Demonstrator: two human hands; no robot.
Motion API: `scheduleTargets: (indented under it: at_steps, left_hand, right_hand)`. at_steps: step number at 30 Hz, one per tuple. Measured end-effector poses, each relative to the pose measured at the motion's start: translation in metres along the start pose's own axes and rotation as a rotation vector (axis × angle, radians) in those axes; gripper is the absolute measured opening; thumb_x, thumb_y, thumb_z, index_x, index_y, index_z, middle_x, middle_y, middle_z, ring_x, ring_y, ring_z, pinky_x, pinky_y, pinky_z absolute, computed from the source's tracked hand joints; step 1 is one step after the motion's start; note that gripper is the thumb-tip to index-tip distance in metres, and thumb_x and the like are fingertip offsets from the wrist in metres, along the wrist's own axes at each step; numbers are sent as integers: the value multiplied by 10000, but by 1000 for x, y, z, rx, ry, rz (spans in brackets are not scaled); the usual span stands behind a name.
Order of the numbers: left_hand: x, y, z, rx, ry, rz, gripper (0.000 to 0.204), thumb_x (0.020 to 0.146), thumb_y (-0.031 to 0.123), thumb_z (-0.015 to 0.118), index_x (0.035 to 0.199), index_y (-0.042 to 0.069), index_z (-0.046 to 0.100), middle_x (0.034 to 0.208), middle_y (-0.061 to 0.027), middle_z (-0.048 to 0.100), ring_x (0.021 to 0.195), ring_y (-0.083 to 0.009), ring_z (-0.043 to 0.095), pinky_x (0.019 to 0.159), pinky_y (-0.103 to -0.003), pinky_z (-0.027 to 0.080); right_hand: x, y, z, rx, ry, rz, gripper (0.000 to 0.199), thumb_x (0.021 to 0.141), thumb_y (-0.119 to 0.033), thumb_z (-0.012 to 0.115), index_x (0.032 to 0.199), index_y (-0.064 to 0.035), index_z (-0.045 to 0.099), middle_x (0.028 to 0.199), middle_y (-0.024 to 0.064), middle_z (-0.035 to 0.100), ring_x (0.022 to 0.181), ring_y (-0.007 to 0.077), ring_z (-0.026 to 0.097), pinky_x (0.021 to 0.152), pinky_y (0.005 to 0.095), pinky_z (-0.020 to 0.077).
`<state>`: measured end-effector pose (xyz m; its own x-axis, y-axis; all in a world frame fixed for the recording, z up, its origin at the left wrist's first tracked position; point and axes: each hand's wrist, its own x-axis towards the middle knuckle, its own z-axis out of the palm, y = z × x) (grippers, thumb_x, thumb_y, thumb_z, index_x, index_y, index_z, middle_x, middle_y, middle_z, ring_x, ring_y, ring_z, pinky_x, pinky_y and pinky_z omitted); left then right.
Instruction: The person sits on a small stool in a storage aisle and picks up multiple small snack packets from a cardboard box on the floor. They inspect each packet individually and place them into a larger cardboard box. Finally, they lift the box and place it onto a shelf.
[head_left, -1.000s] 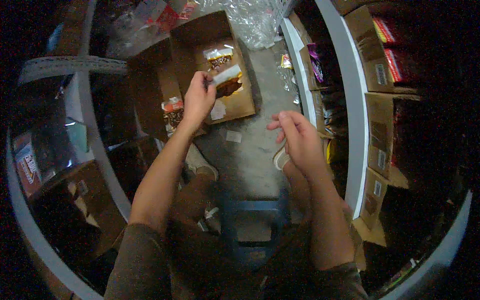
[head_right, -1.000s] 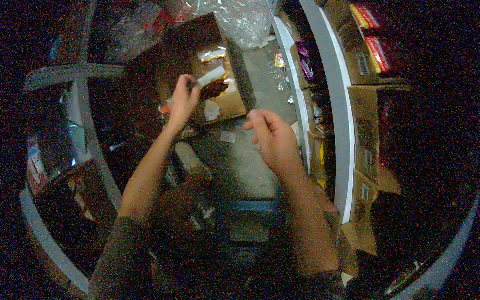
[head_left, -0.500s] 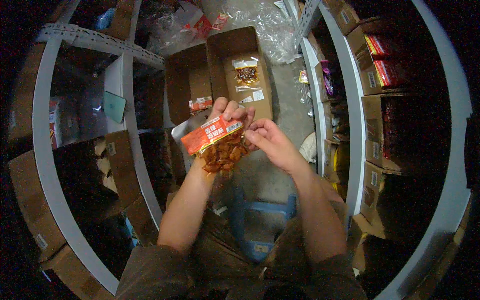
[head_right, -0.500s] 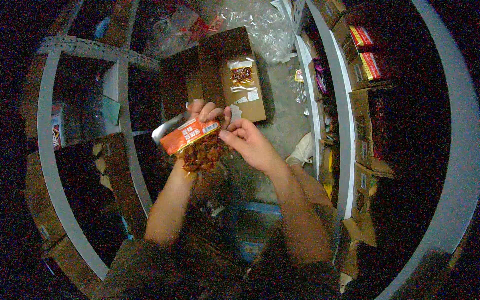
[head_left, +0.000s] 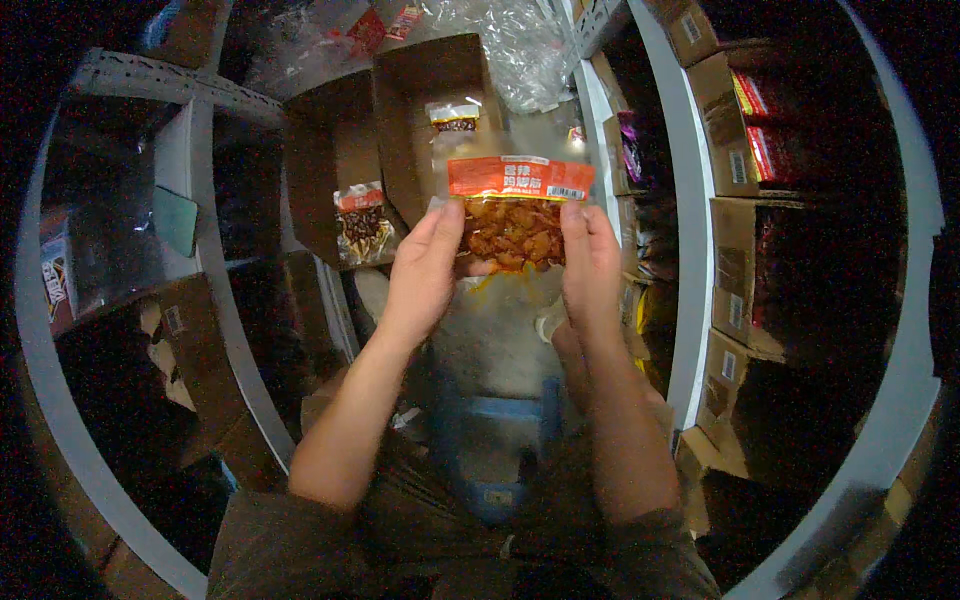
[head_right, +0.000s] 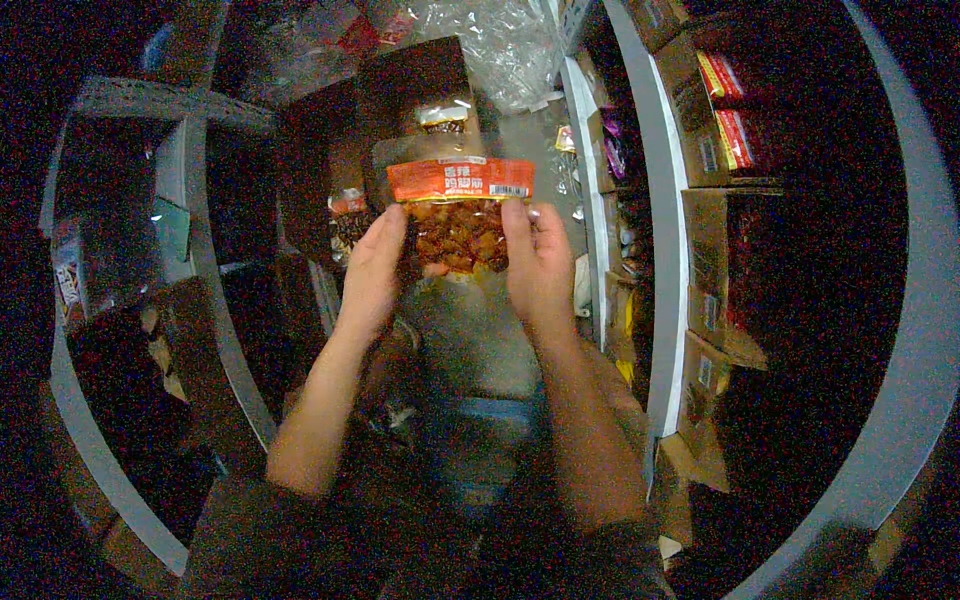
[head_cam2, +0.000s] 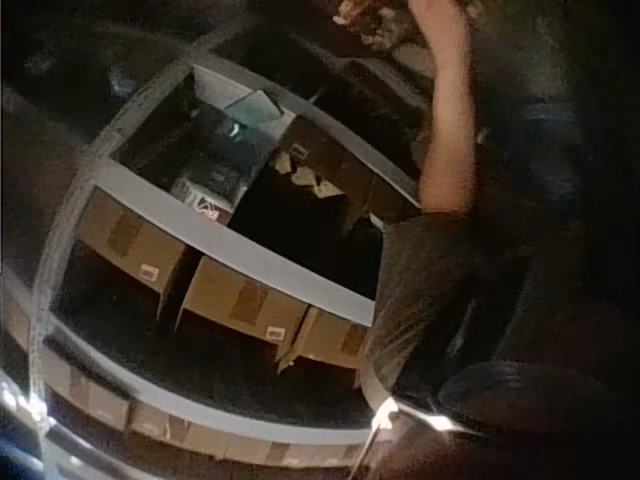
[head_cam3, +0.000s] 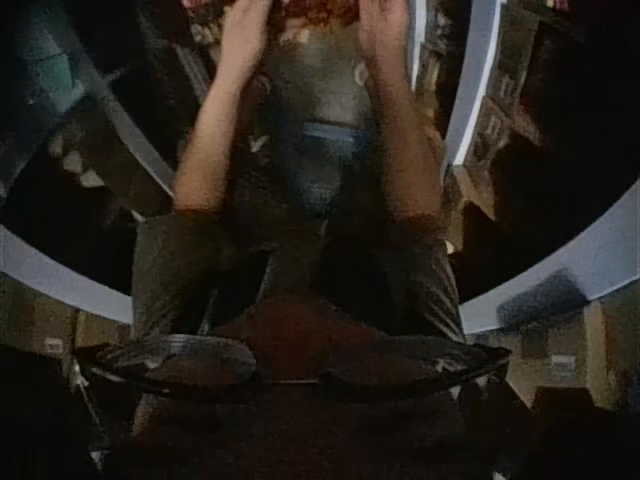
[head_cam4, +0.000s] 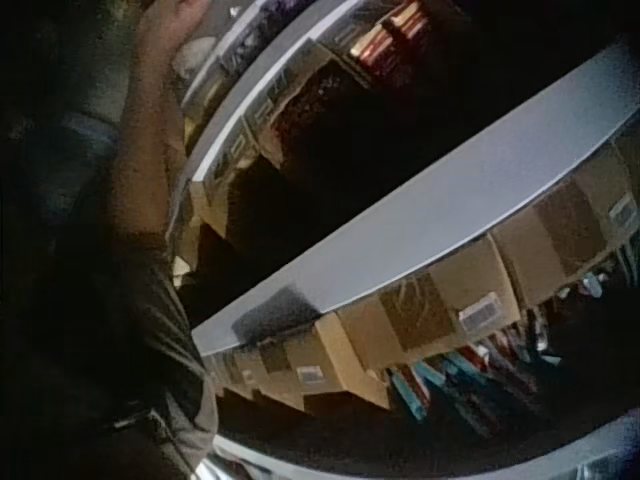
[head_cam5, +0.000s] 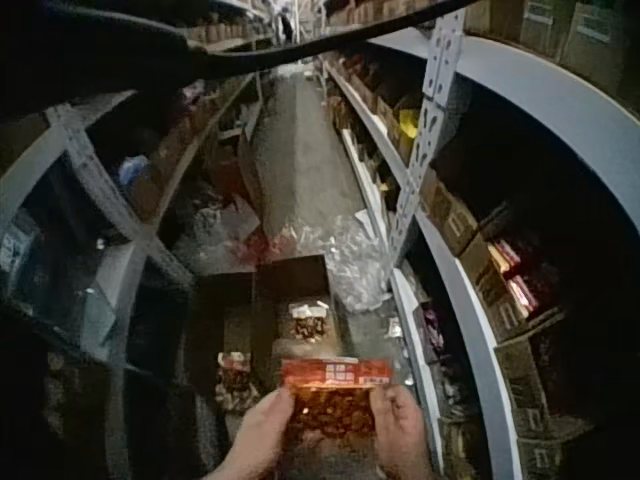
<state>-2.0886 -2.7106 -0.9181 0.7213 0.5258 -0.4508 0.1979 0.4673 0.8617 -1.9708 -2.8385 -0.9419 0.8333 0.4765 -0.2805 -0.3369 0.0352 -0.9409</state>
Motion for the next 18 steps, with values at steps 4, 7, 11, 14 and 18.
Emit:
scheduleTargets:
  at_steps: [4, 7, 11, 14, 18]
  left_hand:
    - [2, -7, -3, 144, 27, 15, 427, 1080, 392, 461, 1240, 33, 628, 1114, -32, 687, 931, -113, 653, 745, -276, 571]
    - [0, -9, -1, 242, 47, 50, 419, 1080, 380, 471, 1214, 19, 638, 1085, -27, 681, 932, -108, 628, 785, -279, 542]
    - [-1, -15, -2, 267, 107, 77, 409, 1079, 356, 489, 1210, -2, 636, 1093, -27, 665, 995, -108, 586, 900, -284, 473]
    - [0, -12, -1, 52, 39, 28, 411, 1075, 342, 499, 1220, -21, 627, 1128, -36, 654, 1033, -117, 573, 953, -286, 439]
    - [3, -11, 0, -132, -26, -16, 437, 1068, 364, 502, 1223, -26, 624, 1151, -42, 651, 1046, -132, 579, 974, -290, 429]
  right_hand:
    - [6, -7, -2, -41, 45, 78, 288, 1080, -272, 498, 994, -29, 627, 921, 7, 651, 823, 74, 579, 761, 252, 495]
    - [9, 1, -3, -40, 73, -13, 346, 1088, -296, 469, 1070, 0, 648, 947, 37, 684, 855, 92, 608, 795, 272, 511]
    - [6, 0, -1, -24, 115, -30, 356, 1087, -300, 472, 1083, 9, 649, 968, 60, 697, 862, 110, 628, 814, 280, 520]
    - [7, 2, -1, 98, 115, -27, 365, 1085, -309, 478, 1083, 12, 652, 984, 75, 703, 869, 121, 639, 821, 286, 524]
    - [5, -13, 1, 74, 99, 63, 372, 1082, -312, 482, 1084, 17, 656, 985, 77, 706, 874, 129, 651, 823, 291, 528]
